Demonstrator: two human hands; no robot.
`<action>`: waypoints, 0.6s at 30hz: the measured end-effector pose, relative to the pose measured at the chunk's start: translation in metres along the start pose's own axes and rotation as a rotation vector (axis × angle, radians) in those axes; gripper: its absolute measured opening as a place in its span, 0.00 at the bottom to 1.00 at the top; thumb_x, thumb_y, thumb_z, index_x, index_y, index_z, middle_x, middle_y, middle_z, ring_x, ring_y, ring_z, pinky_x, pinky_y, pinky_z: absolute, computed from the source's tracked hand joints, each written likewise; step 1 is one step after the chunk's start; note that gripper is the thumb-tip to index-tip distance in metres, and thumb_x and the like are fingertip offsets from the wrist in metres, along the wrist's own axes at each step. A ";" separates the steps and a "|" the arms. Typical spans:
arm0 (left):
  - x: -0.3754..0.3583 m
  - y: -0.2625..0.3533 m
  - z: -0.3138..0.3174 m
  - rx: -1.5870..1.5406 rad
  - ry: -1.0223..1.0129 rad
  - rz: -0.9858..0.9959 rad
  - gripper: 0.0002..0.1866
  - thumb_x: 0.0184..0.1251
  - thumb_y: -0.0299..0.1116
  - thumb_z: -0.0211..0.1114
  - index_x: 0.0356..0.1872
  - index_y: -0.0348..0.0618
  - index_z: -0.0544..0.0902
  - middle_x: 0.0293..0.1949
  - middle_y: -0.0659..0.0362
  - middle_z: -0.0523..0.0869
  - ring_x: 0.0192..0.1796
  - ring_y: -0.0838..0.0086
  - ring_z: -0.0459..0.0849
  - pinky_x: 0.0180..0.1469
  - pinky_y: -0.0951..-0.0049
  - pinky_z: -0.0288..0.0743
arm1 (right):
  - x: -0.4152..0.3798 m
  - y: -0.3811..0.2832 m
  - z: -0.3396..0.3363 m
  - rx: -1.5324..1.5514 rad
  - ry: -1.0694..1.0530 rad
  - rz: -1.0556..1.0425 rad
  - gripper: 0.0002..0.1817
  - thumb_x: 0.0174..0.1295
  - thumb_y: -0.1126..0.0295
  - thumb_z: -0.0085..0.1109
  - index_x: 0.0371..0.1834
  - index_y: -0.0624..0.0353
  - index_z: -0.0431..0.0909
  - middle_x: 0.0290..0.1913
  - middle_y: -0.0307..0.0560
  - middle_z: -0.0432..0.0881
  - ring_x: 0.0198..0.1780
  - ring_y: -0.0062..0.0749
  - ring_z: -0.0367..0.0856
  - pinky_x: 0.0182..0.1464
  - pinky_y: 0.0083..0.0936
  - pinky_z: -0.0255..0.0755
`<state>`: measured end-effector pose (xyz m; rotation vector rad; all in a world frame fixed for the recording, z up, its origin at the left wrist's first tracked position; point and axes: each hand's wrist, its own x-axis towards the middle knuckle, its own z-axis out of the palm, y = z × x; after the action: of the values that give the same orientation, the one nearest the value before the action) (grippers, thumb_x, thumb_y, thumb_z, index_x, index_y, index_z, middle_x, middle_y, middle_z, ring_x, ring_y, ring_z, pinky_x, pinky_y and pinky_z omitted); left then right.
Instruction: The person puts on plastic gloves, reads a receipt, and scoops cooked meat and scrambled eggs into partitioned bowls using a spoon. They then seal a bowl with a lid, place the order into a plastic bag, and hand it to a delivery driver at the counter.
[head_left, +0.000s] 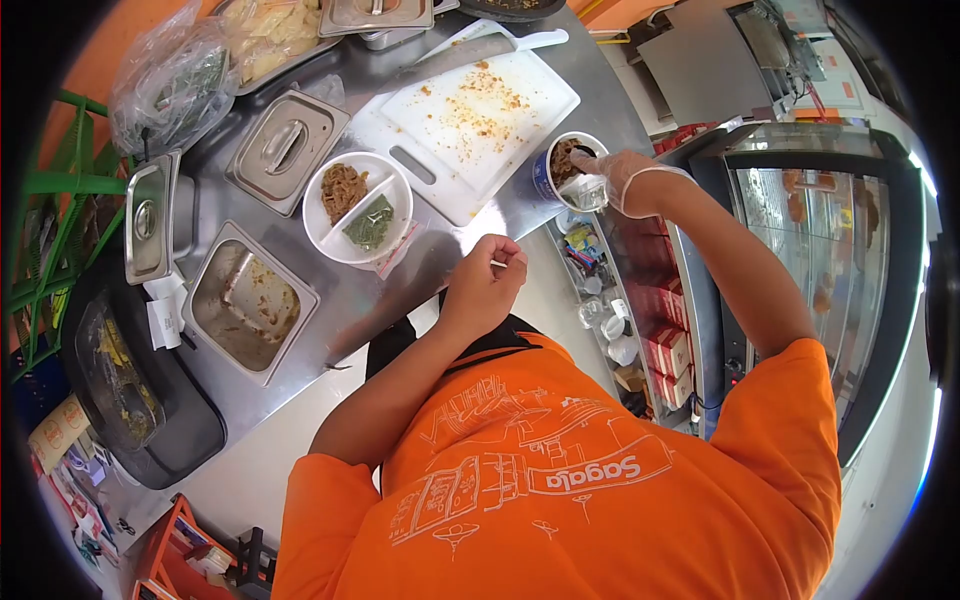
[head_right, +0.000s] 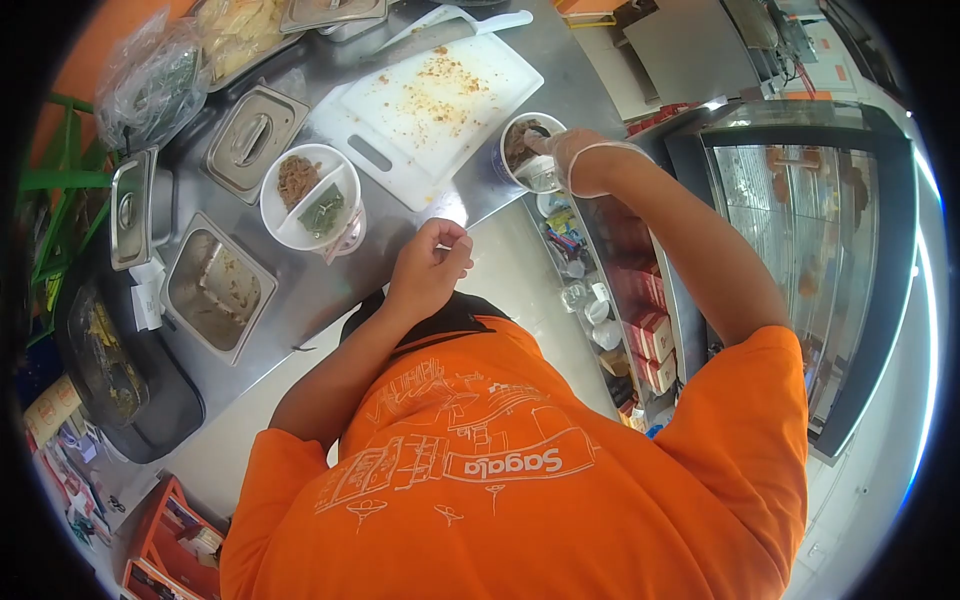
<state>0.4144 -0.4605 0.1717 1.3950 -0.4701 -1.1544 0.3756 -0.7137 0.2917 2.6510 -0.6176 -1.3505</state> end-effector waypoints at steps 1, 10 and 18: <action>-0.001 -0.001 0.000 0.015 0.002 0.003 0.12 0.73 0.34 0.62 0.47 0.35 0.76 0.39 0.58 0.81 0.37 0.76 0.87 0.37 0.77 0.81 | -0.001 0.004 0.002 -0.006 0.018 -0.010 0.44 0.62 0.80 0.51 0.81 0.35 0.52 0.50 0.66 0.83 0.45 0.54 0.86 0.48 0.39 0.79; -0.006 -0.003 0.002 0.054 0.011 0.004 0.11 0.72 0.33 0.63 0.46 0.36 0.77 0.39 0.58 0.82 0.36 0.77 0.86 0.36 0.78 0.79 | -0.015 0.023 0.015 0.051 0.082 -0.033 0.40 0.62 0.80 0.48 0.80 0.38 0.56 0.47 0.64 0.84 0.43 0.55 0.85 0.48 0.37 0.79; -0.027 0.007 -0.008 0.205 -0.003 -0.006 0.11 0.73 0.34 0.63 0.47 0.37 0.78 0.39 0.59 0.84 0.37 0.78 0.85 0.40 0.77 0.78 | -0.027 0.043 0.027 0.260 0.183 -0.028 0.39 0.62 0.81 0.45 0.79 0.40 0.59 0.42 0.67 0.82 0.39 0.56 0.84 0.47 0.37 0.77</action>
<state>0.4121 -0.4350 0.1859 1.5714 -0.6006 -1.1375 0.3270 -0.7395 0.3070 2.9531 -0.7817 -1.0821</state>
